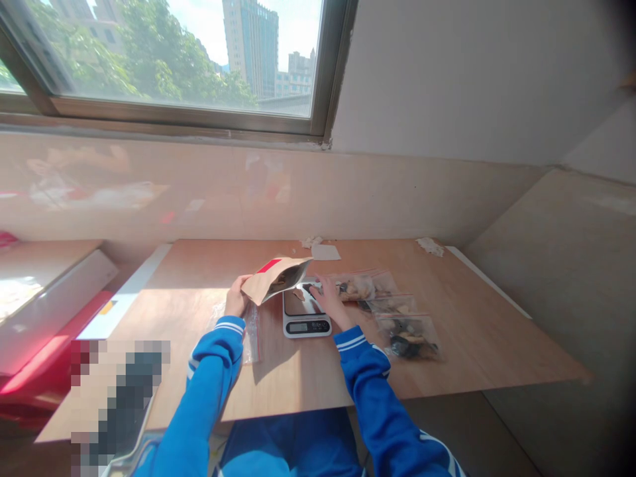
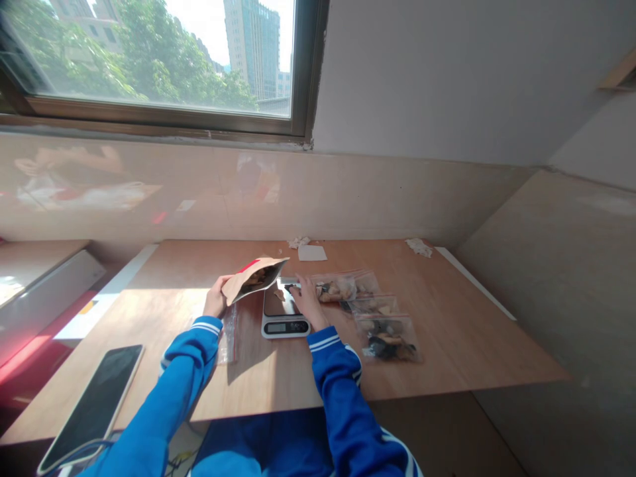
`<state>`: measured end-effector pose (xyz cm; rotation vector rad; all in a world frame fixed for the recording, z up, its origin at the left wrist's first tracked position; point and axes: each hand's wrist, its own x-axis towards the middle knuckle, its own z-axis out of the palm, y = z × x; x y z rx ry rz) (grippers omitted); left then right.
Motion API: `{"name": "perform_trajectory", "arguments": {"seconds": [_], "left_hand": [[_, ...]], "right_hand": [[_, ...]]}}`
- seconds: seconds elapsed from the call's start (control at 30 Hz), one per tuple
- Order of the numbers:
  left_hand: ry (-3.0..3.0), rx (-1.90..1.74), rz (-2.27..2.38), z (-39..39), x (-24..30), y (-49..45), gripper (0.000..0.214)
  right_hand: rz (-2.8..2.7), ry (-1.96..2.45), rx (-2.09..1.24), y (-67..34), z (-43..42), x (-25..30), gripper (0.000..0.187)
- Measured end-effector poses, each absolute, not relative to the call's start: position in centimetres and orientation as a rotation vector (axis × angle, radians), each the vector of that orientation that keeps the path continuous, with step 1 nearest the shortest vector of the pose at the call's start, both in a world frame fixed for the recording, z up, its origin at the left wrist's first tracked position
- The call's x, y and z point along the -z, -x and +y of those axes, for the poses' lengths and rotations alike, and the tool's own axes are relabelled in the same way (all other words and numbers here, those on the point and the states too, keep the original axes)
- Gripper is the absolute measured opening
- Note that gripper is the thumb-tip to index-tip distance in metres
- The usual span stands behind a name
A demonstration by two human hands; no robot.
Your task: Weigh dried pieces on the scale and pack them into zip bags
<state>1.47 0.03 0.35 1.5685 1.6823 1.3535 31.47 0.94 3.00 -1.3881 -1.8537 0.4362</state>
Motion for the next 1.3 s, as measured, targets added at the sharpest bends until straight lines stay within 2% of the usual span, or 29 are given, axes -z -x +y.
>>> {"name": "perform_trajectory", "arguments": {"seconds": [0.27,0.57,0.9,1.13,1.3], "left_hand": [[-1.568,-1.344,1.686,0.0,-0.4,-1.5,0.038],[-1.553,-1.318,1.703,-0.1,-0.6,-1.6,0.041],[-1.580,-1.315,1.706,0.1,-0.2,-1.3,0.040],[-1.596,-1.318,1.711,0.2,0.0,-1.2,0.039],[-1.602,-1.320,1.706,0.2,0.0,-1.2,0.039]], "right_hand": [[-1.982,1.301,-0.456,-32.6,0.5,-3.2,0.026],[-1.827,1.296,-0.534,-32.3,0.6,-3.2,0.008],[-1.832,1.330,-0.474,-32.0,0.8,-3.5,0.006],[-1.689,1.359,-0.524,-31.5,0.7,-4.0,0.021],[-1.683,1.312,-0.491,-31.3,0.8,-4.1,0.016]]}}
